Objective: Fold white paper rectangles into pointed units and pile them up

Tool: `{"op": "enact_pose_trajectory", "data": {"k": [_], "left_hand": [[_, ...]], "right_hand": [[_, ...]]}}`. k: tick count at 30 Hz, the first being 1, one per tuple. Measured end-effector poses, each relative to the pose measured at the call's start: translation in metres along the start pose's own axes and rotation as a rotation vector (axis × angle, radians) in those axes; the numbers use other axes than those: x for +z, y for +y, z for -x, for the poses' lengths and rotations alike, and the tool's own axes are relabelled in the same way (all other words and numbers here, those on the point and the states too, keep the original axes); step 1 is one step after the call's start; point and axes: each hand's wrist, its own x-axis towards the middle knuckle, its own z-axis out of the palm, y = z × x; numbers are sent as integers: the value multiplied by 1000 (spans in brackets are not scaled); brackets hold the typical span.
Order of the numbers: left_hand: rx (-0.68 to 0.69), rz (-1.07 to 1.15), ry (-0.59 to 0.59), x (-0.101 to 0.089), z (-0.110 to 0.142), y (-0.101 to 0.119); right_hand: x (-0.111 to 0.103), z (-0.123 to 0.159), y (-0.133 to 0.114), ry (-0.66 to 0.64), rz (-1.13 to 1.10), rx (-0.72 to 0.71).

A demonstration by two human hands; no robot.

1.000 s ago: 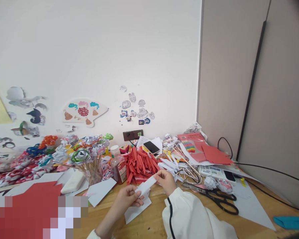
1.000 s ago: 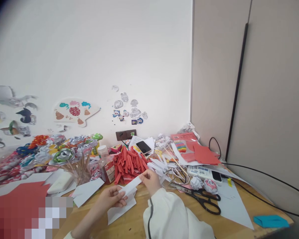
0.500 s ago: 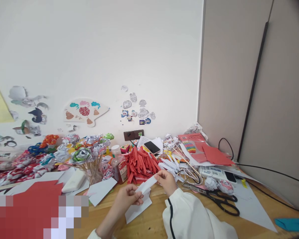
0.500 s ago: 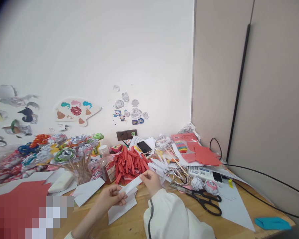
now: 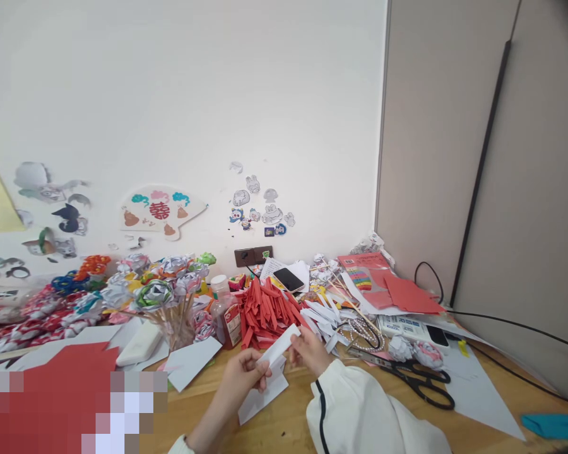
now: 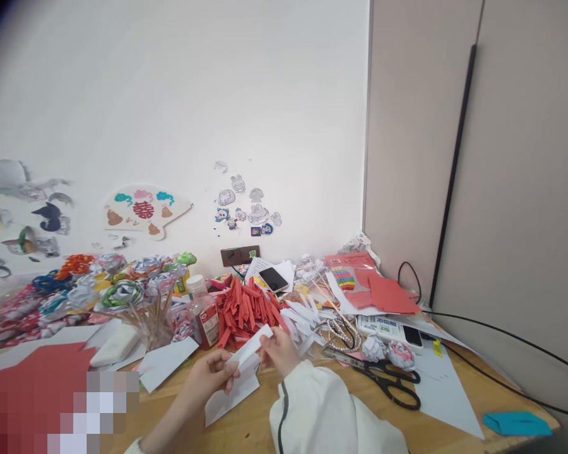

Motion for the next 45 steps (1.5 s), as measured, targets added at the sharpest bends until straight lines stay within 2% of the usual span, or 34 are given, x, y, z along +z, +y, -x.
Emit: {"op": "enact_pose_trajectory", "data": {"k": [2, 4, 7, 12, 15, 17, 20, 22, 24, 26, 28, 31, 35, 38, 45], "left_hand": [[1, 20, -3, 1, 0, -1], [-7, 24, -27, 3, 0, -2], [-26, 32, -67, 7, 2, -2], [-34, 61, -85, 10, 4, 3], [-45, 78, -87, 8, 4, 2], [-59, 81, -69, 5, 3, 1], [-71, 62, -28, -2, 1, 1], [-70, 35, 5, -4, 0, 2], [-64, 25, 32, -3, 0, 3], [-55, 26, 39, 0, 0, 3], [-65, 22, 13, 2, 1, 3], [-130, 33, -105, 4, 5, 5], [-170, 103, -289, 7, 11, 8], [-132, 91, -309, 10, 12, 8], [-69, -1, -191, 9, 6, 1]], "right_hand": [[7, 3, 3, -132, 42, 67], [13, 7, 6, -200, 95, 78], [15, 8, 8, -186, 116, 79], [4, 2, 5, -81, 107, 74], [-7, -2, 0, -60, 93, 60], [-19, -5, -5, 33, 43, 35], [-38, -8, -15, 258, -70, -83], [-43, -8, -19, 331, -44, -79], [-38, -7, -18, 284, 61, -21], [-27, -6, -13, 89, 141, 30], [-16, -5, -6, -7, 160, -27], [-9, -4, -2, -72, 133, -77], [-10, 0, -5, -219, 156, -61], [-7, 2, -7, -244, 139, -56], [-2, 1, -5, -174, 41, -43]]}}
